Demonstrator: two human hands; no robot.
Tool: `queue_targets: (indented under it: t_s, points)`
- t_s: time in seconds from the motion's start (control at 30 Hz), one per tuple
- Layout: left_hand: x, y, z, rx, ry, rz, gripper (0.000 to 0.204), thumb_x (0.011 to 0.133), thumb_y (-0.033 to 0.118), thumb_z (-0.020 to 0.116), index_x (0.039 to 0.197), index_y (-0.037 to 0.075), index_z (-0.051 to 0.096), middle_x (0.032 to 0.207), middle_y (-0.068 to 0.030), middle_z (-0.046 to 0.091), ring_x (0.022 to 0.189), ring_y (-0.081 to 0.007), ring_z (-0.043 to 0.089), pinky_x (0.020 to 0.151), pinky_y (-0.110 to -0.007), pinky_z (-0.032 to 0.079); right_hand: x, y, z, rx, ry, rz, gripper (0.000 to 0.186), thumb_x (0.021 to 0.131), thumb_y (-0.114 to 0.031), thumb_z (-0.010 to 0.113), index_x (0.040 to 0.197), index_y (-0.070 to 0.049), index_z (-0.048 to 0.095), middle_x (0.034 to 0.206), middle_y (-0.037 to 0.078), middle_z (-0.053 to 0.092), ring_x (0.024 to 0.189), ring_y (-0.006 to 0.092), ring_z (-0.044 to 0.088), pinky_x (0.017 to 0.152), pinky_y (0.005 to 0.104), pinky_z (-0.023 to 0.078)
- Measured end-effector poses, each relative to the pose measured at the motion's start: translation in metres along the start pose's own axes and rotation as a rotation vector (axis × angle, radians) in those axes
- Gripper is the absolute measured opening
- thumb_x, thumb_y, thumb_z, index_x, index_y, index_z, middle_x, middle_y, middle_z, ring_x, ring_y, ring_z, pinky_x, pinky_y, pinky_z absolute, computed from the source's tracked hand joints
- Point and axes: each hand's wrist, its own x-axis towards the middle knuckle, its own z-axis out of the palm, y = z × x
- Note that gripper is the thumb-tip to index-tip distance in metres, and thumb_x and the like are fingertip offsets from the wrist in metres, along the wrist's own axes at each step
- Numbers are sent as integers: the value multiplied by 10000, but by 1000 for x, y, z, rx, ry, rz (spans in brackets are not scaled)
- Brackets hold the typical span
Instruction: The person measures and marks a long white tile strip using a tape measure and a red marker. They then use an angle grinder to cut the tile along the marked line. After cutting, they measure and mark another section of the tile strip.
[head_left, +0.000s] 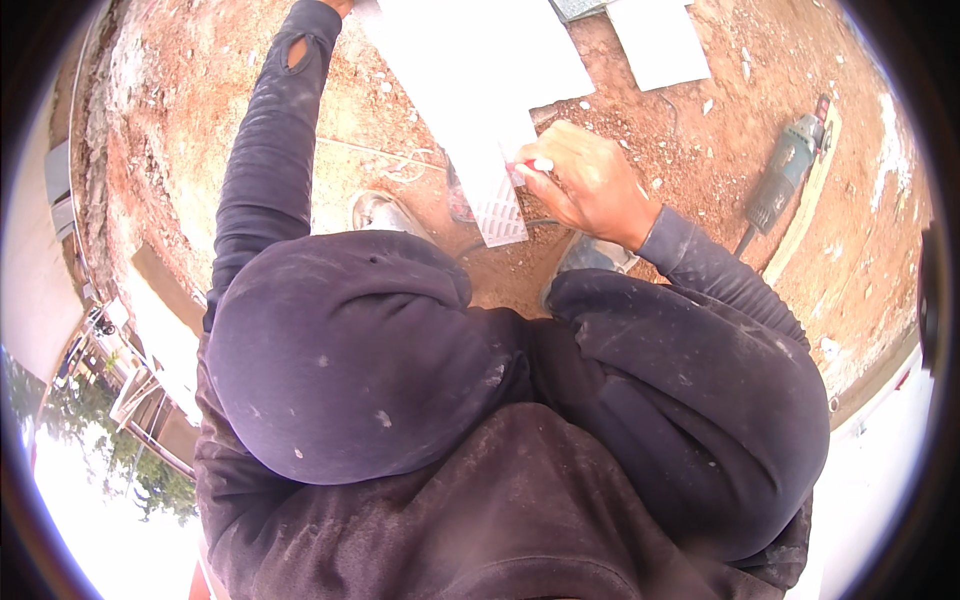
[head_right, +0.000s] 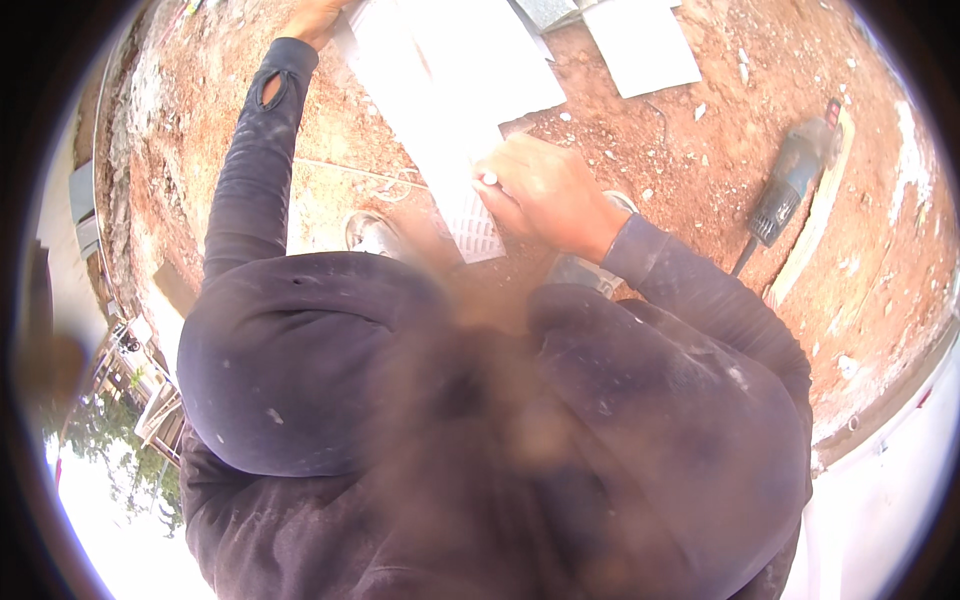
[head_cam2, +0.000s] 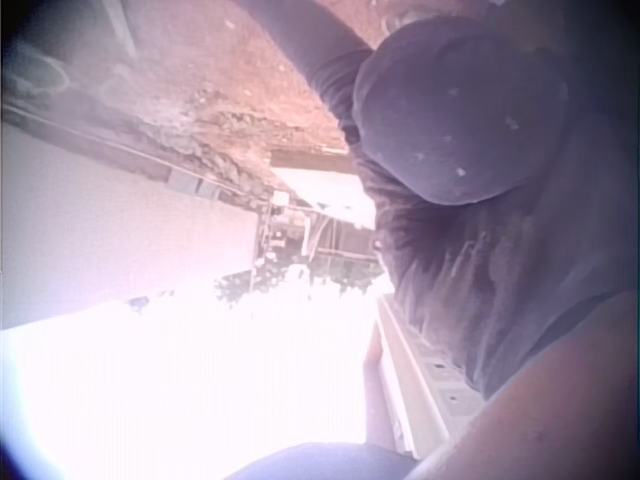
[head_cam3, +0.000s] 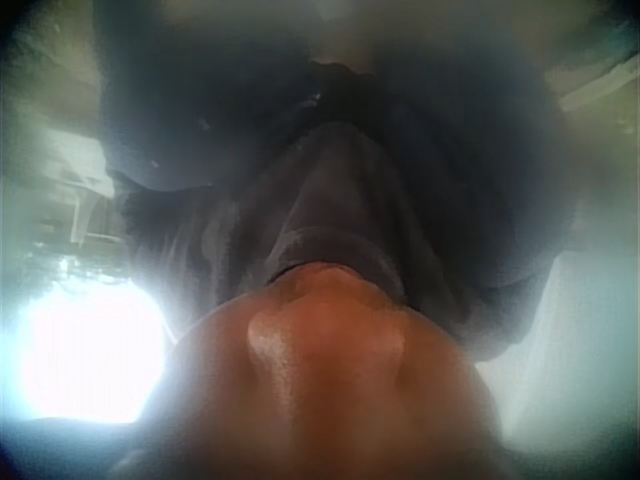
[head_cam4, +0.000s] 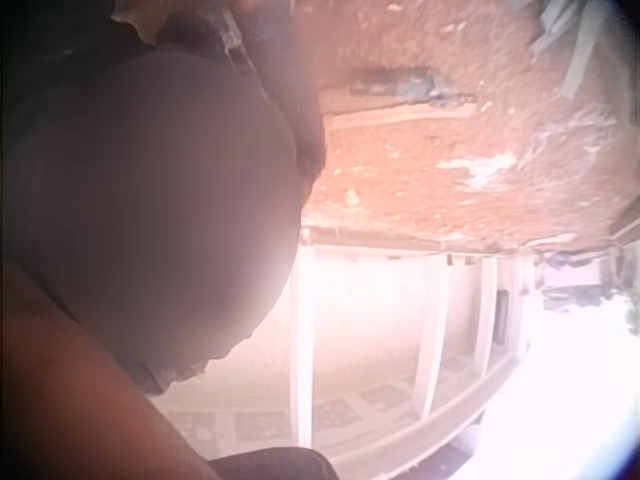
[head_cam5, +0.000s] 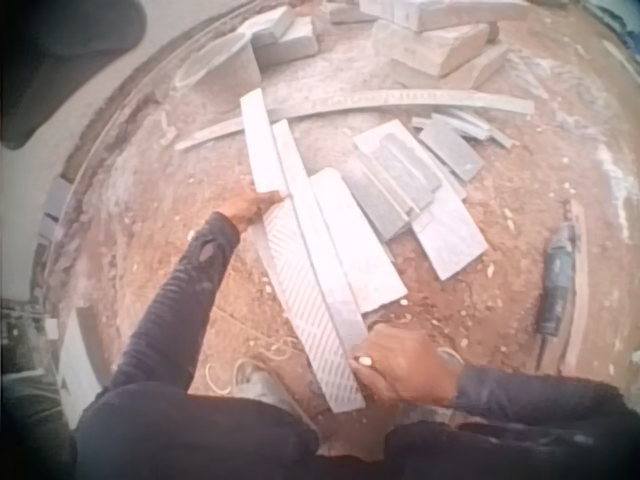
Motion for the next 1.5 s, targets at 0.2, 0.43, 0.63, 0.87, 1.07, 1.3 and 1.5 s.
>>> queue_targets:
  t_s: [0.2,0.43,0.63,0.87,1.07,1.3,1.5]
  points:
    - [2,-1,-2,-8,-6,72,534,787,89,808,1267,-13,595,1186,-112,678,1083,-227,636,957,-370,503,-8,-4,-4,55,-40,-16,65,868,-52,687,920,-20,667,819,96,635,699,261,598,627,361,489]
    - [0,-10,-13,-65,-74,13,536,845,142,772,1330,33,571,1272,-84,643,1183,-204,577,1040,-382,439,4,-4,-33,161,358,192,139,918,-6,634,1047,7,685,933,119,697,782,169,645,692,275,494]
    - [-22,-36,-69,-134,97,-27,390,979,139,624,1311,-24,499,1244,-120,634,1104,-221,643,996,-373,509,-30,5,-16,66,444,252,181,905,48,609,1065,-10,669,970,159,692,873,278,673,765,341,524]
    - [-63,-32,-151,-179,267,1,437,951,141,675,1322,5,487,1165,-115,656,991,-202,674,848,-390,563,-23,-2,-11,53,392,261,212,921,11,620,1127,14,664,980,155,710,877,276,689,776,342,534]
    - [-78,-54,-215,-235,493,-86,391,932,69,671,1284,-4,516,1141,-112,674,968,-230,679,773,-406,567,6,-1,-16,203,397,397,237,947,-85,648,1158,20,672,946,131,722,860,213,690,775,312,525]
    - [-78,-101,-215,-271,637,-201,352,922,109,696,1236,23,563,1110,-85,694,923,-209,689,756,-369,562,13,1,-30,-50,539,344,181,996,-112,561,863,8,581,856,44,592,748,138,550,665,303,459]
    - [-83,-134,-237,119,607,-357,309,894,191,743,1122,23,620,827,-29,677,634,-102,635,560,-264,518,-15,7,-23,114,234,811,255,998,-231,590,919,2,654,705,3,569,655,78,507,595,260,404]
